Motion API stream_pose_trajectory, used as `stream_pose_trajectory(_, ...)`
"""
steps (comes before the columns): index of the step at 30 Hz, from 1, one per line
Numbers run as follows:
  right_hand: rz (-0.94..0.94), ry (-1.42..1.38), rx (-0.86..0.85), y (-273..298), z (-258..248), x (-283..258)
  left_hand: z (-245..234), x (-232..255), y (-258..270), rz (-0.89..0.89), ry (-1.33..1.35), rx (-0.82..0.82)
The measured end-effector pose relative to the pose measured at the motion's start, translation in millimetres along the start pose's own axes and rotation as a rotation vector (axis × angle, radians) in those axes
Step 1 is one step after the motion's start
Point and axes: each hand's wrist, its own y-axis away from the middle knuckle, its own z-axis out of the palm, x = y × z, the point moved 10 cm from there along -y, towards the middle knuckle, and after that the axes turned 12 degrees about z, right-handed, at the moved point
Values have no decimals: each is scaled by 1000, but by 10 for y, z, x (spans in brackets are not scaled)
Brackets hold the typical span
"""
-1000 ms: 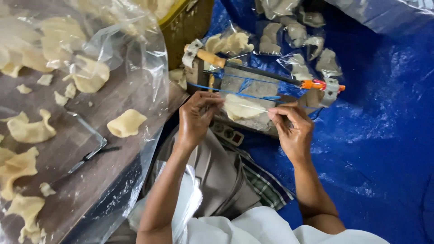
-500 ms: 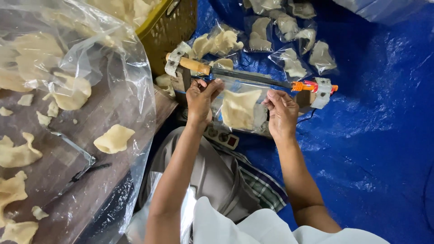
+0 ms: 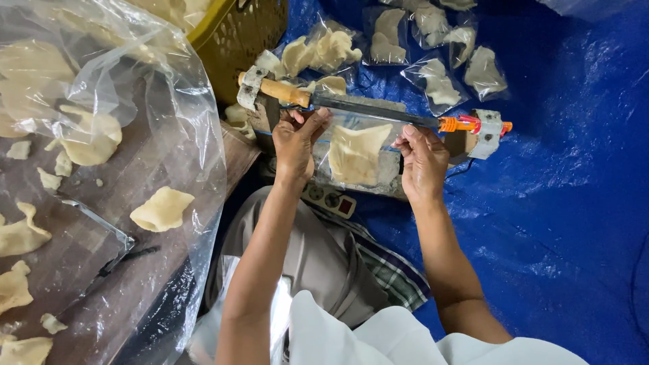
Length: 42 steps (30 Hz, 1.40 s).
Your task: Manually filling small plastic bags with food pieces and sealing them with a heat sealer.
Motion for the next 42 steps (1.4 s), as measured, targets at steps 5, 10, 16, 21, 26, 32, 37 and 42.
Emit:
stream_pose_trajectory(5, 9, 7, -8, -4, 2, 19, -16, -15, -9, -6, 14, 13)
stream_pose_trajectory(10, 8, -13, -12, -29, -19, 37, -37, -26, -27, 0, 8, -13)
stream_pose_trajectory(16, 34, 0, -67, 36, 23, -28, -19, 57, 19, 0, 34, -8)
stream_pose_trajectory(21, -40, 172, -298, 343, 168, -307, 22, 645, 350, 106, -113, -129)
stream_pose_trajectory(26, -307, 482, -548, 1070, 672, -623, 395, 1548, 1086, 667, -721, -634)
stream_pose_trajectory(32, -418, 578, -732, 1754, 1144, -636, 163, 1751, 1485, 604, -777, -764)
stream_pose_trajectory(37, -573, 760, -788, 2026, 1303, -539, -323, 2169, 1732, 679, -926, -657)
stream_pose_trajectory(42, -551, 771, -844, 2218, 1391, -460, -924, 2473, 1884, 621, -947, -445)
